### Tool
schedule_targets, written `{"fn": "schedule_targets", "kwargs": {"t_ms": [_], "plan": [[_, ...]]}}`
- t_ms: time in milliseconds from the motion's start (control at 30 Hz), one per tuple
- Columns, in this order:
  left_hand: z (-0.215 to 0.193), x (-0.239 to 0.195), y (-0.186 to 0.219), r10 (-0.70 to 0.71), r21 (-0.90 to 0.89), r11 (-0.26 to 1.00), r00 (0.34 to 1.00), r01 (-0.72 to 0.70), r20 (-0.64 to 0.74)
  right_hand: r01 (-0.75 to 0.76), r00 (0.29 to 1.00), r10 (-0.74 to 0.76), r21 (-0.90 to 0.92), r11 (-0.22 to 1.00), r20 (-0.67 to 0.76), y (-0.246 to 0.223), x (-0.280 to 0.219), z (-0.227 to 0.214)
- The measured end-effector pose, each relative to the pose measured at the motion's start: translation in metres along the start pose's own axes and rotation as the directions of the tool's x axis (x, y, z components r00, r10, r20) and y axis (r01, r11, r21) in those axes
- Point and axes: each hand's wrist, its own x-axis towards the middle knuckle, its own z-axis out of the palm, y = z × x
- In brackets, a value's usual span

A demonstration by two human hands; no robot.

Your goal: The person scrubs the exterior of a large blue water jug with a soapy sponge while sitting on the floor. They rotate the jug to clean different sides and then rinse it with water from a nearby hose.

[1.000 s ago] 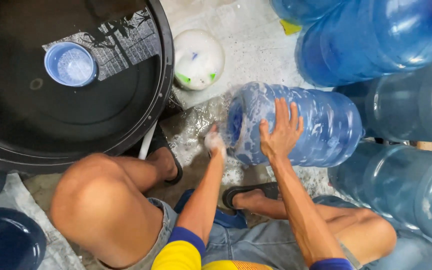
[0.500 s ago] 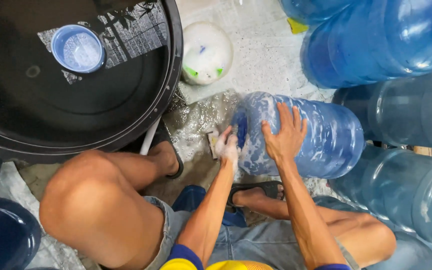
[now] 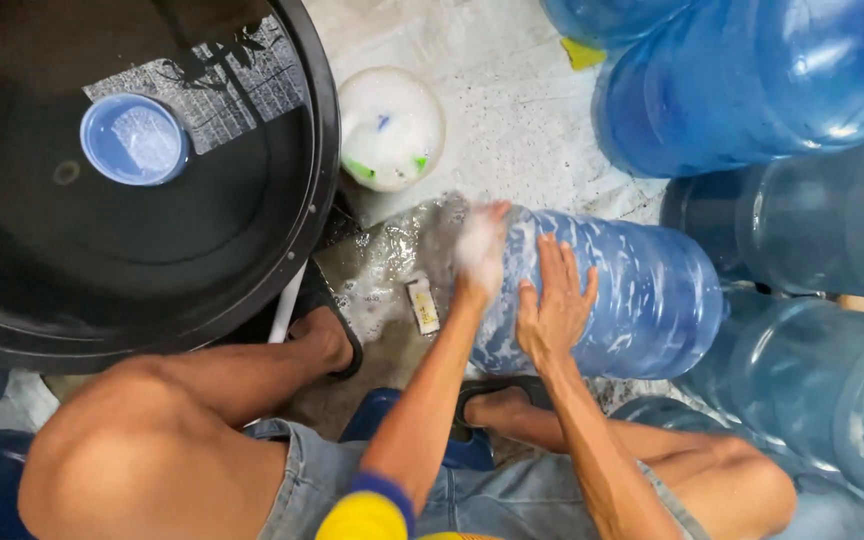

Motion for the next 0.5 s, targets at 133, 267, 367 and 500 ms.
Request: {"fn": "schedule_targets", "kwargs": {"t_ms": [133,267,367,500], "plan": [[0.023,0.035,0.121,-0.457,-0.538,0.784,0.874,0.309,-0.165,0.021,1.0,-0.021,-0.012,1.0,-0.01,0.004,0.0,0.004],[0.032,0.135,0.03,-0.439,-0.585,0.764,0.884,0.272,-0.161,0.041,0.997,-0.041,-0.009,0.999,-0.063,0.005,0.001,0.007],[0.018,0.002,0.063,-0.38,-0.629,0.749,0.913,0.21,-0.146,0.019,0.997,-0.02,-0.017,1.0,-0.075,0.006,-0.008,0.009],[-0.017,-0.019,-0.021,-0.379,-0.668,0.724,0.909,0.174,-0.175,0.018,0.998,-0.019,-0.012,1.0,-0.06,0.005,-0.009,0.01]]}}
